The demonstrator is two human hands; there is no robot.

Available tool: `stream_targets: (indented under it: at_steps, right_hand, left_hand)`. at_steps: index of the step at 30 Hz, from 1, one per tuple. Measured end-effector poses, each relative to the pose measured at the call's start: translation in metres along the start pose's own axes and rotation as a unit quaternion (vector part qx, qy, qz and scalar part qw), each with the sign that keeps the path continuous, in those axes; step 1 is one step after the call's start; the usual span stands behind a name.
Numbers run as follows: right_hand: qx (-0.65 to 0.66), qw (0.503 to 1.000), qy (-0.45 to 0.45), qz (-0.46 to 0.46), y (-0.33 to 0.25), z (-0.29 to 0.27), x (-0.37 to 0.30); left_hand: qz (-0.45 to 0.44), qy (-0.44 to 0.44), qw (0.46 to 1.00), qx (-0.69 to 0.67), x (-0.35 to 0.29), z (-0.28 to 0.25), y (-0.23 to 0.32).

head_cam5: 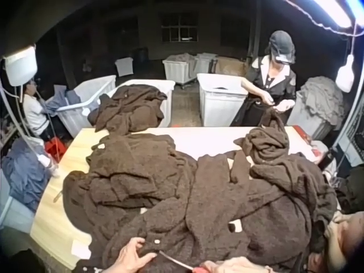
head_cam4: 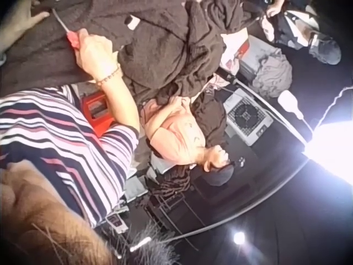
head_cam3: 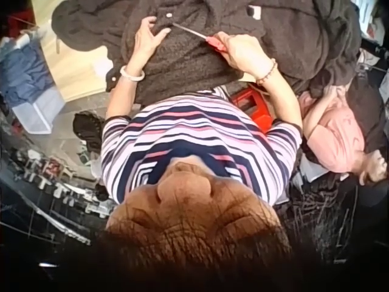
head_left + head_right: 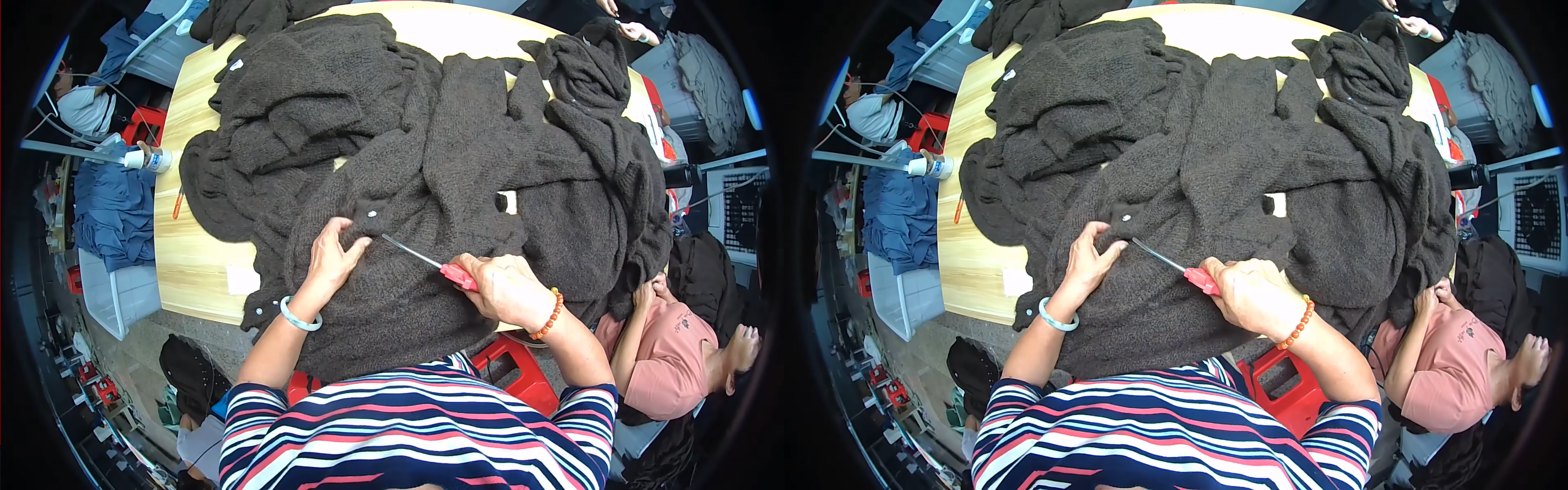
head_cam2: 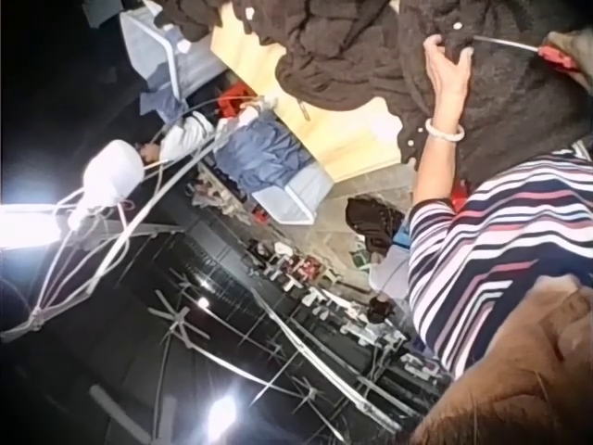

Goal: Trimming loose threads from brown sweaters using scissors on a work table.

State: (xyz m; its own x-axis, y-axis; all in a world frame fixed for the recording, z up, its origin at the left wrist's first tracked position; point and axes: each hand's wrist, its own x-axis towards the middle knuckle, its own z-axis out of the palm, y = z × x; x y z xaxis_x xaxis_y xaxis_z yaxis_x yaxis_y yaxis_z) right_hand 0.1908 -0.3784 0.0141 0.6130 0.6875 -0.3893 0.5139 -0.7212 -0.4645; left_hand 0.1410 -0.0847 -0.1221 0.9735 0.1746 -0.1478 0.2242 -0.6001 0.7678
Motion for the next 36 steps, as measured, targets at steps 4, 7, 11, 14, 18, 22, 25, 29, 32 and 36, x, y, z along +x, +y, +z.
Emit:
stream_targets:
  at_steps: [4,7,11,14,18,22,25,29,32,36]
  right_hand:
    - [0.010,1.000,0.016,-0.006,0.000,0.002,-0.002]
    - [0.017,0.999,0.030,-0.009,0.000,0.001,-0.003]
    - [0.008,1.000,0.020,-0.017,-0.004,-0.001,-0.001]
    - [0.012,0.999,0.002,-0.029,-0.011,-0.006,0.001]
    - [0.004,0.999,0.006,-0.031,-0.016,-0.009,0.002]
    - [-0.006,0.999,0.039,-0.033,-0.016,-0.007,0.004]
    - [-0.001,0.999,0.026,-0.042,-0.018,-0.005,0.008]
    - [-0.005,0.998,0.060,-0.034,-0.017,-0.007,0.010]
    - [-0.003,0.999,0.007,-0.032,-0.020,-0.008,0.011]
    - [0.014,0.999,0.000,-0.043,-0.020,-0.010,0.009]
  left_hand:
    - [-0.086,-0.041,0.972,-0.216,0.008,-0.002,-0.005]
    - [-0.146,-0.088,0.879,-0.445,0.008,-0.008,-0.005]
    - [-0.135,-0.061,0.836,-0.528,0.004,0.002,0.001]
    - [-0.123,-0.015,0.864,-0.488,0.003,0.009,-0.001]
    - [-0.137,0.010,0.847,-0.513,0.001,0.008,-0.003]
    - [-0.115,0.002,0.882,-0.458,0.000,0.008,-0.005]
    - [-0.110,-0.022,0.888,-0.447,-0.001,0.006,-0.001]
    - [-0.085,-0.020,0.898,-0.432,-0.002,0.006,0.001]
    - [-0.107,-0.013,0.892,-0.440,-0.001,0.008,-0.003]
    - [-0.116,-0.014,0.883,-0.454,-0.004,0.002,-0.010]
